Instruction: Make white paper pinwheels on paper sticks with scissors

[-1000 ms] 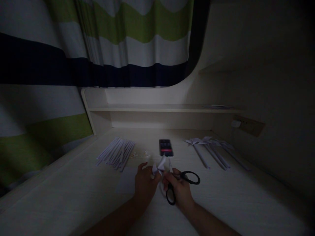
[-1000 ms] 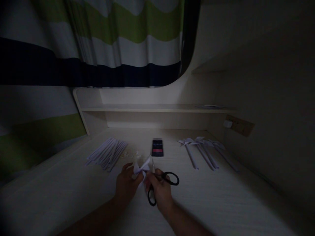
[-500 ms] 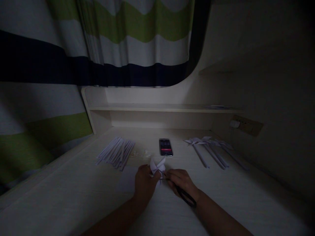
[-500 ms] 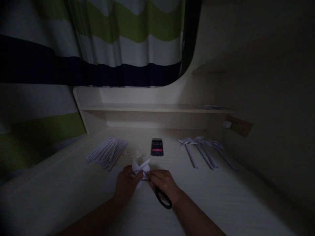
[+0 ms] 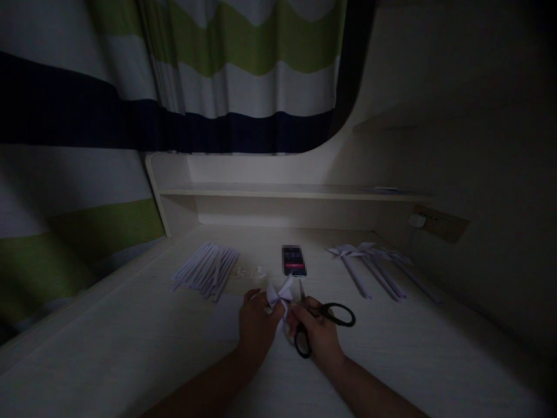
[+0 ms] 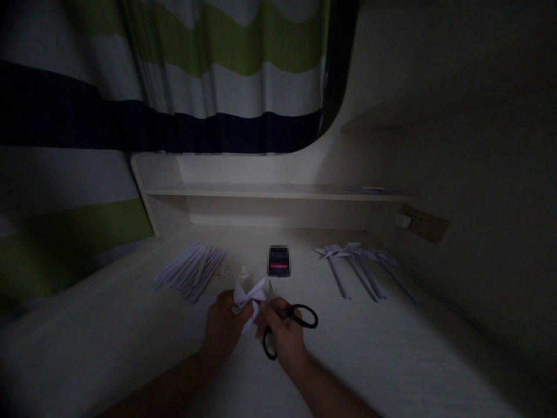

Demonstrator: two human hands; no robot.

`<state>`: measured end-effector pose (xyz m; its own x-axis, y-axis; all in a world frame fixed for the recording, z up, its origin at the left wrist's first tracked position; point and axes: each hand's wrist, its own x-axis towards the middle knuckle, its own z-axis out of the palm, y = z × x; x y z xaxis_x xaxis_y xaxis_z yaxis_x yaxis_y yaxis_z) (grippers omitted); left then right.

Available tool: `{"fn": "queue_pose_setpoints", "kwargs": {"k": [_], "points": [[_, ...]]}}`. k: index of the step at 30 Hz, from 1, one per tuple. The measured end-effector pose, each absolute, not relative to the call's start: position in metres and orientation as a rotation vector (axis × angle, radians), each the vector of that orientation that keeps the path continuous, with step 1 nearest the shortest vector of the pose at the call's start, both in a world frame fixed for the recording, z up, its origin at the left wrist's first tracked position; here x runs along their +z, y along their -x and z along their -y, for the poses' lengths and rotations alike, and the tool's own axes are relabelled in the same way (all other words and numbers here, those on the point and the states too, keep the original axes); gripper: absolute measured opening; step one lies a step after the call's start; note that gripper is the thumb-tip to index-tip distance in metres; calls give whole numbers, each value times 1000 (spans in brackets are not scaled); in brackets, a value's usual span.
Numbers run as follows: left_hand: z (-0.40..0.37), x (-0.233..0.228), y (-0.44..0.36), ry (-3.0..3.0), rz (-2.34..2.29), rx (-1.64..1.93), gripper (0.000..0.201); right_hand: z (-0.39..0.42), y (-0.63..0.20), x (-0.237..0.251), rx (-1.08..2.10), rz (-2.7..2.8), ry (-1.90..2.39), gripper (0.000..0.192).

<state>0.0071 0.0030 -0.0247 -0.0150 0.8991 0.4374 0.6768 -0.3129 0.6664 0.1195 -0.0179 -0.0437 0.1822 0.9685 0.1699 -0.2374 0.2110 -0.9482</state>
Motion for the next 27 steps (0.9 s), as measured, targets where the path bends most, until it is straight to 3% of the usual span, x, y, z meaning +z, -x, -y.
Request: {"fn": "queue_pose_setpoints", "kwargs": {"k": [10, 14, 17, 22, 27], "points": [[-6, -31, -6, -2313, -1563, 1351, 16, 22, -112, -40, 1267, 689, 905, 24], [-6, -29, -7, -2213, -1572, 1320, 16, 19, -115, -45, 1134, 875, 928, 24], [-6, -28, -6, -2012, -1612, 1240, 16, 13, -129, -49, 803, 1345, 1010, 28], [-9, -31, -5, -1812, -1459, 1210, 22, 2, -158, -48, -210, 2159, 795, 22], [-11, -35, -5, -1767, -1381, 1251, 22, 0, -165, -44, -524, 2255, 732, 20]]}}
